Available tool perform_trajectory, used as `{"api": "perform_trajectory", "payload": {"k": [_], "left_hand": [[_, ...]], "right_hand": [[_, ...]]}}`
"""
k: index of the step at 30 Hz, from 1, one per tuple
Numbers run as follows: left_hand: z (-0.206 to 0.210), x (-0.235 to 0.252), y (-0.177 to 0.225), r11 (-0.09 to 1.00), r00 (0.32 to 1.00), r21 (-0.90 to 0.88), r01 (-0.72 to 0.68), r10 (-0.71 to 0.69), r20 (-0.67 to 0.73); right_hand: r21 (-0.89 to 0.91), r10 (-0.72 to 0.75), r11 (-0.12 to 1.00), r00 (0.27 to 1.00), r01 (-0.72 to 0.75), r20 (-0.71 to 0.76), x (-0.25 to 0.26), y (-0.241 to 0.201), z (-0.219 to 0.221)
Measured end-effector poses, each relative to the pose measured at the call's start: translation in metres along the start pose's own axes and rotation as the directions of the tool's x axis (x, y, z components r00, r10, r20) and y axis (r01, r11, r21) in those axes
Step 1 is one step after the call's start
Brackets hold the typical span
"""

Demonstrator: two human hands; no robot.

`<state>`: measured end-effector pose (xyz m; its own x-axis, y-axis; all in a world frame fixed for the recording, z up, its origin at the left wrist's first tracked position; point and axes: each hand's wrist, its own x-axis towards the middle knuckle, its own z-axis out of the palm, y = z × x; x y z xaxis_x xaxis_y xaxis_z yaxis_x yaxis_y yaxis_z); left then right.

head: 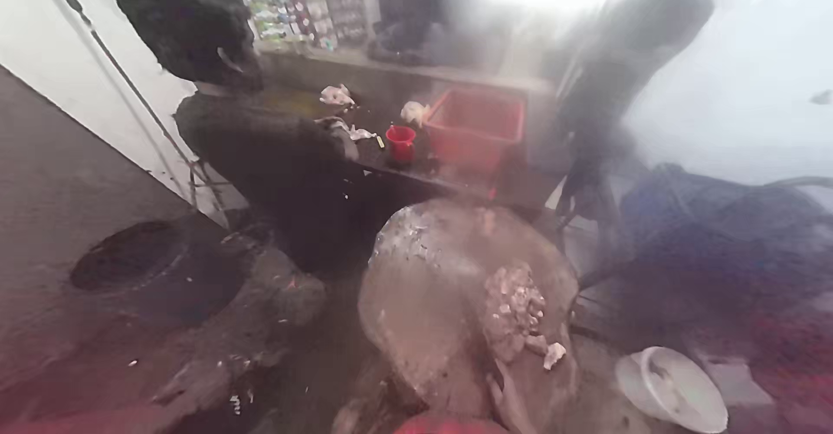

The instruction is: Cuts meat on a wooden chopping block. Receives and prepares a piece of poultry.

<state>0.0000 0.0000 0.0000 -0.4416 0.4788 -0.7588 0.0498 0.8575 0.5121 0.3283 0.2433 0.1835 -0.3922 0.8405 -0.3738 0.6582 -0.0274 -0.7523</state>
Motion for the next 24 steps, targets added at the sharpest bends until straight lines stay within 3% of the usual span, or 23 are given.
{"api": "perform_trajectory", "payload": {"k": [8, 14, 24], "left_hand": [[0.004, 0.007, -0.011, 0.996, 0.999, -0.07, 0.05, -0.05, 0.003], [0.006, 0.008, -0.008, 0.998, 0.998, -0.042, 0.049, -0.048, 0.032], [0.007, 0.017, 0.001, 1.0, 0.998, 0.011, 0.028, -0.028, 0.061]], "right_hand": [[-0.033, 0.004, 0.999, 1.0, -0.003, 0.03, 0.006, 0.01, -0.002], [-0.063, -0.061, 0.996, 0.998, 0.06, -0.004, 0.005, 0.012, 0.001], [-0.06, -0.029, 0.998, 1.0, 0.03, 0.013, 0.007, 0.01, -0.001]]}}
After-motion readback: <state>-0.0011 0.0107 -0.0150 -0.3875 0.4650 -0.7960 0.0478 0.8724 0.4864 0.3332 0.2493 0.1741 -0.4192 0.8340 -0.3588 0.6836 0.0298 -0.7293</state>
